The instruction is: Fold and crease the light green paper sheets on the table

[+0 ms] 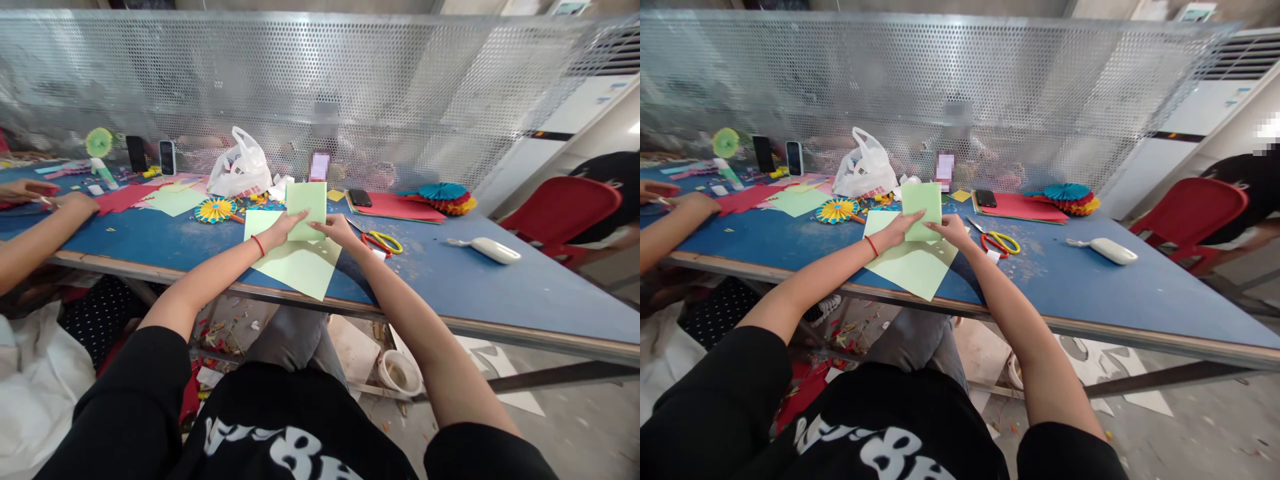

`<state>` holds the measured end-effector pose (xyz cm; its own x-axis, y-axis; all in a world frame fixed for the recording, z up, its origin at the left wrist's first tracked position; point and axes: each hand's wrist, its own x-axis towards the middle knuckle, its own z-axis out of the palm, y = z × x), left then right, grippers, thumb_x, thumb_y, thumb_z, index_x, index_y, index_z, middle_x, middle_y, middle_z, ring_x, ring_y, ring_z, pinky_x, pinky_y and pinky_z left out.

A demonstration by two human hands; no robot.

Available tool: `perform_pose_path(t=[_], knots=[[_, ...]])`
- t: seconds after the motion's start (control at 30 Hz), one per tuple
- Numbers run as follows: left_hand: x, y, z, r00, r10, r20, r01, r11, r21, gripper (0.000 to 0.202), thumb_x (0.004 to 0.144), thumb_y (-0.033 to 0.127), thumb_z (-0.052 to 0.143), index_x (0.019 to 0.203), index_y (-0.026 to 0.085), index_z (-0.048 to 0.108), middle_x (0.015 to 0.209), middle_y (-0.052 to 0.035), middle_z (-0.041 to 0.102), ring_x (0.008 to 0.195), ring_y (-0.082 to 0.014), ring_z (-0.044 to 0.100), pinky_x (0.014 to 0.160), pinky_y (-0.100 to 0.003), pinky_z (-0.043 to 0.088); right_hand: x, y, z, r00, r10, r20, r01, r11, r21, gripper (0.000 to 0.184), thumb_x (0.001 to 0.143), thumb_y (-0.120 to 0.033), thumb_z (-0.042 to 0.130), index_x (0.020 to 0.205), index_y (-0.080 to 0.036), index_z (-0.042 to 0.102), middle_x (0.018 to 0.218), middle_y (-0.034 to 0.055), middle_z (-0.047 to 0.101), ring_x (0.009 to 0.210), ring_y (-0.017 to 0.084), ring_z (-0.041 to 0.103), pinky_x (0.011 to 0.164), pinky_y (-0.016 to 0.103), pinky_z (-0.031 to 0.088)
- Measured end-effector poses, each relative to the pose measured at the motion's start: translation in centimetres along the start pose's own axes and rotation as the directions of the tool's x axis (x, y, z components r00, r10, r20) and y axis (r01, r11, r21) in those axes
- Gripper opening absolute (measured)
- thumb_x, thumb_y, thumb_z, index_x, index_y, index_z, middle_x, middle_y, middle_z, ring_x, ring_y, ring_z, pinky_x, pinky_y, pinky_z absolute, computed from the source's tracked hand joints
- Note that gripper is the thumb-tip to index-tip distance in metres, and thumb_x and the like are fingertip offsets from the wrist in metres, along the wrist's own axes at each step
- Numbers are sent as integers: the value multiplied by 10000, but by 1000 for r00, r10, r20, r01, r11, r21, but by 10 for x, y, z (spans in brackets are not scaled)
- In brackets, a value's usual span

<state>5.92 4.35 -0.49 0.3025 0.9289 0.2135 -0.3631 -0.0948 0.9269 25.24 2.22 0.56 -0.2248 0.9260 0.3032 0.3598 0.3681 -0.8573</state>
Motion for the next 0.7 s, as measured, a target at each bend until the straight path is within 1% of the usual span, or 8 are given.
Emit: perform_pose_path(t=[0.13, 0.27, 0.37, 0.43, 0.5, 0.57, 0.63, 0.7], knots=[[1, -2, 2, 1000, 23, -9, -23, 1000, -5, 408, 807, 358, 911, 1160, 184, 804, 1361, -140, 766, 1350, -362, 684, 1173, -527, 532, -5, -9, -1, 1000, -21, 8, 21, 1000, 0, 739, 591, -859, 820, 775, -146, 758, 722, 70, 712, 635, 166, 593, 560, 288, 424], [0, -3, 3, 999, 38, -37, -39, 999, -12, 389, 802, 333, 920, 1150, 199, 810, 1382, -123, 758, 1362, -349, 677, 1179, -519, 526, -7, -12, -2, 1000, -21, 21, 22, 999, -25, 741, 586, -866, 817, 740, -146, 734, 655, 46, 648, 584, 139, 525, 520, 281, 374], [0, -2, 4, 997, 34, -75, -36, 999, -22, 360, 819, 316, 906, 1147, 198, 813, 1318, -120, 788, 1305, -354, 712, 1155, -535, 544, -8, -12, -2, 1000, -9, 28, 11, 999, -44, 760, 586, -899, 788, 711, -153, 716, 617, 35, 622, 547, 129, 497, 495, 278, 363], [0, -2, 4, 994, 28, -102, -31, 999, -29, 347, 830, 308, 896, 1147, 194, 813, 1256, -118, 811, 1245, -357, 742, 1129, -547, 563, -8, -11, -1, 1000, -5, 31, 7, 998, -55, 767, 589, -911, 778, 714, -157, 719, 624, 46, 646, 543, 136, 518, 488, 276, 365], [2, -2, 3, 989, 30, -142, -36, 999, -38, 342, 837, 307, 890, 1150, 194, 810, 1232, -114, 818, 1220, -352, 753, 1119, -540, 572, -7, -10, -1, 999, -7, 32, 9, 998, -65, 765, 607, -911, 771, 734, -158, 734, 651, 66, 688, 556, 151, 555, 492, 277, 372], [5, -3, 1, 978, 43, -204, -54, 997, -49, 364, 846, 319, 888, 1176, 196, 795, 1266, -109, 808, 1246, -337, 741, 1140, -517, 561, -7, -10, -2, 1000, -16, 26, 18, 997, -78, 761, 625, -917, 755, 716, -161, 735, 656, 82, 709, 563, 154, 562, 500, 278, 368], [8, -4, -1, 959, 52, -279, -73, 995, -64, 432, 850, 341, 890, 1238, 198, 764, 1329, -109, 783, 1301, -318, 714, 1181, -498, 532, -5, -9, -2, 999, -28, 18, 30, 996, -89, 767, 630, -935, 731, 664, -168, 718, 639, 91, 707, 566, 151, 549, 513, 282, 363], [11, -4, -3, 943, 39, -332, -73, 993, -90, 526, 838, 359, 904, 1308, 204, 724, 1378, -109, 760, 1351, -303, 685, 1218, -490, 498, -4, -9, -1, 999, -40, 15, 41, 995, -94, 780, 632, -956, 701, 630, -176, 702, 636, 96, 708, 576, 152, 543, 529, 286, 371]])
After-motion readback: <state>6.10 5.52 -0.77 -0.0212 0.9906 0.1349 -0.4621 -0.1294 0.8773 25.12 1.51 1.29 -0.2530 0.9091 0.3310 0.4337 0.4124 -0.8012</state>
